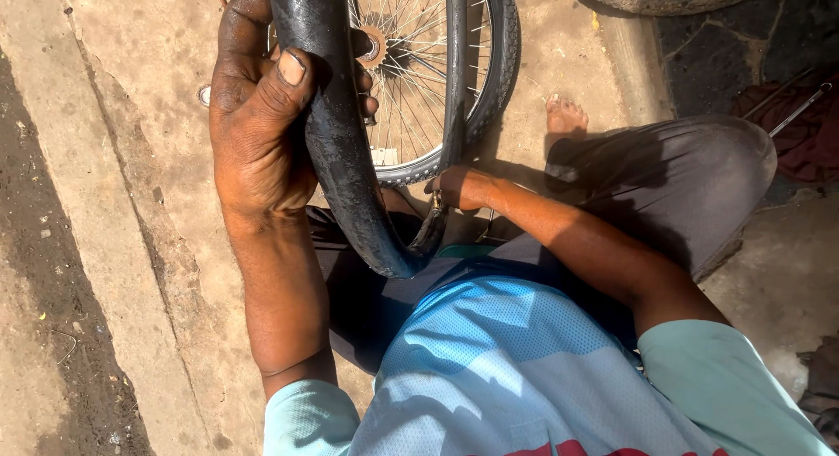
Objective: Checking an inner tube for leaks in a basin of water and then remounting the tire onto the wheel rim.
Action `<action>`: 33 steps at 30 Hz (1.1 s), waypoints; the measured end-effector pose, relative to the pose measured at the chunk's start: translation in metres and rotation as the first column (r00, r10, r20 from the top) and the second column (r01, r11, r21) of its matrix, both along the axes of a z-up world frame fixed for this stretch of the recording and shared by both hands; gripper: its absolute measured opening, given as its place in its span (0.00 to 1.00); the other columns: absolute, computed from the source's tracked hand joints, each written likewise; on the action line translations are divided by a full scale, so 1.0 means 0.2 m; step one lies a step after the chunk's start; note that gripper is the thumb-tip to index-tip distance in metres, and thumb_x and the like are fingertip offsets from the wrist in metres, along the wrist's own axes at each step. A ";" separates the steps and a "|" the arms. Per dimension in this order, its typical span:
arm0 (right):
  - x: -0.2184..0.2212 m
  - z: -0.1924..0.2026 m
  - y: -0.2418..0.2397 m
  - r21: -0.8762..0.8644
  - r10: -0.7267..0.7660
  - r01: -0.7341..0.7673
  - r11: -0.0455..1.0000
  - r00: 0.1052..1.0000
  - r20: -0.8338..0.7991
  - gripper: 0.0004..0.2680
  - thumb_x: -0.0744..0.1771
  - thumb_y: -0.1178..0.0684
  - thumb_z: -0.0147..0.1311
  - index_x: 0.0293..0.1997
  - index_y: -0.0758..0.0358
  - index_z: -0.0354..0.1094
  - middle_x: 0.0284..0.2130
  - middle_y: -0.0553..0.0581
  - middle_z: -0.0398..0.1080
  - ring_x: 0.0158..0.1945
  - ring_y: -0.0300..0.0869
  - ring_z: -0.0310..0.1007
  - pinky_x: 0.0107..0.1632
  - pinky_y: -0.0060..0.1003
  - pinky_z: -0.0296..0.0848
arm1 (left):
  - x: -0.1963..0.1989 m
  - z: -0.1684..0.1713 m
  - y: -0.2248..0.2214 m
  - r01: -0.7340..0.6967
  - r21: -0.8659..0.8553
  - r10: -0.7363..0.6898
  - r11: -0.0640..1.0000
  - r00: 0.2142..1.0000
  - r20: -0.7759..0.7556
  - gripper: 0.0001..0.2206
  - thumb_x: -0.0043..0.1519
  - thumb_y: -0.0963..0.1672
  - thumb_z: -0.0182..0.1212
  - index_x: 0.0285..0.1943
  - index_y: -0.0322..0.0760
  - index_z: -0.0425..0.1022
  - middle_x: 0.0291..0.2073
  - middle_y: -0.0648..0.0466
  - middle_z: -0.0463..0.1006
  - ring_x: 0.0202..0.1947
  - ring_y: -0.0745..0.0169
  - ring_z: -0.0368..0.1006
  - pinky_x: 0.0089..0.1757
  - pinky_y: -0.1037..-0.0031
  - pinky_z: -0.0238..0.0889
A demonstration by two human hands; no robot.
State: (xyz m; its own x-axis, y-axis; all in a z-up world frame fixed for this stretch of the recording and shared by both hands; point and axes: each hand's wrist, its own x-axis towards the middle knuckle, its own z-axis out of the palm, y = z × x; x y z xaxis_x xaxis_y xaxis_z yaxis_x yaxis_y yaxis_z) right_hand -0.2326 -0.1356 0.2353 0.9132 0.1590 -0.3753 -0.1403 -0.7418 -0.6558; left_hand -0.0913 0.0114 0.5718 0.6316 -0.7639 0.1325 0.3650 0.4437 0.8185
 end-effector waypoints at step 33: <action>-0.03 -0.18 0.03 0.032 -0.184 0.181 0.983 0.973 0.136 0.08 0.67 0.56 0.53 0.37 0.74 0.67 0.33 0.71 0.72 0.39 0.61 0.76 0.43 0.52 0.74 | 0.00 -0.05 0.11 -0.043 0.007 0.043 0.999 0.999 0.020 0.27 0.70 0.44 0.70 0.71 0.24 0.60 0.48 0.28 0.78 0.40 0.47 0.81 0.41 0.62 0.79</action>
State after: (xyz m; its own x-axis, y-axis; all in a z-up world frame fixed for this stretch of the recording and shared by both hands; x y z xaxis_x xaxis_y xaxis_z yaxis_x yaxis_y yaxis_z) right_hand -0.2395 -0.1291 0.1984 0.9702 -0.0092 -0.2421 -0.1793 -0.6993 -0.6920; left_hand -0.0907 0.0329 0.5611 0.6613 -0.7370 0.1400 0.3289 0.4525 0.8289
